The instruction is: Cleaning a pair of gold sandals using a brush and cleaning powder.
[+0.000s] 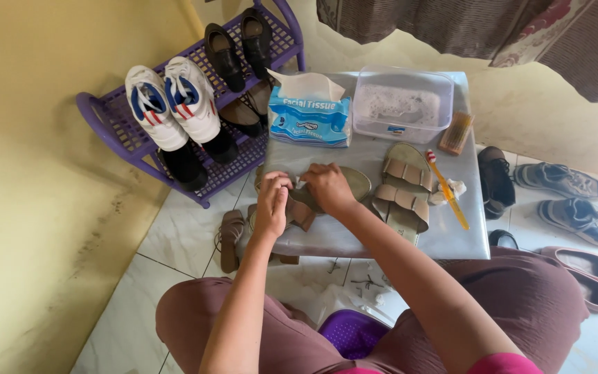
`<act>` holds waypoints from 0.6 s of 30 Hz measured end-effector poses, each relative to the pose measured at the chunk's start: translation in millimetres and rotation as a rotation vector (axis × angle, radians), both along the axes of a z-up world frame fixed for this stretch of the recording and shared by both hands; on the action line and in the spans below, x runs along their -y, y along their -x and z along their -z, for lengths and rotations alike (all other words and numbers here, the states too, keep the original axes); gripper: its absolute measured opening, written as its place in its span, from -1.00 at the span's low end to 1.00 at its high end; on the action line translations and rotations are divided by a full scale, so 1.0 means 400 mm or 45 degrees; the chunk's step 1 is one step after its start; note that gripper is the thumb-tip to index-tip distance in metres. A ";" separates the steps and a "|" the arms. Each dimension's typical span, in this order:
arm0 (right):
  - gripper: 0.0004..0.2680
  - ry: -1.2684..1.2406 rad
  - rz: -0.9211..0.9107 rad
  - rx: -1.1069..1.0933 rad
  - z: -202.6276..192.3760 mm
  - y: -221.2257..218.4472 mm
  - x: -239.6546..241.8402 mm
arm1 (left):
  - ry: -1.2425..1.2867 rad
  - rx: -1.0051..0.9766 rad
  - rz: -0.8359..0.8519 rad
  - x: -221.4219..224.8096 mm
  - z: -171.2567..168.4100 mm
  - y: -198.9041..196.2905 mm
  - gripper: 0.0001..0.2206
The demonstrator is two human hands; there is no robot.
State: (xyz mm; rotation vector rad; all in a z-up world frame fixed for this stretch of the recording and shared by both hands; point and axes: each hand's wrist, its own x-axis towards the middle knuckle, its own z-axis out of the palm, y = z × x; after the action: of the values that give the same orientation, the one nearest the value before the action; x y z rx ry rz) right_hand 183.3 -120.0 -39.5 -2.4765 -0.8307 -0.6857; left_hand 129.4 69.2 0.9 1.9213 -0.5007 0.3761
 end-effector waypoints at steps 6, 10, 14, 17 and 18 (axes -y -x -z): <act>-0.88 0.075 -0.247 0.098 -0.036 0.099 0.024 | 0.062 0.013 -0.051 0.003 -0.005 -0.006 -0.69; -0.89 0.173 -0.296 0.102 -0.036 0.108 0.079 | 0.030 0.014 -0.072 0.006 0.018 -0.006 -0.77; -0.85 0.218 -0.183 0.282 -0.033 0.086 0.051 | 0.011 -0.009 -0.126 0.017 0.004 0.003 -0.88; -0.86 0.254 -0.069 0.351 0.012 0.028 0.010 | -0.022 0.010 -0.144 0.015 0.008 0.002 -0.92; -0.86 0.291 0.012 0.405 0.032 0.004 -0.006 | -0.040 0.015 -0.152 0.012 0.011 0.000 -0.94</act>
State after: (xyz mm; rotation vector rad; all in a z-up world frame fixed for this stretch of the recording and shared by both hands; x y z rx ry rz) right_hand 181.8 -117.7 -52.3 -2.6108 -1.0653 -1.0608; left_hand 129.3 64.2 -3.6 1.9860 -0.4026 0.4599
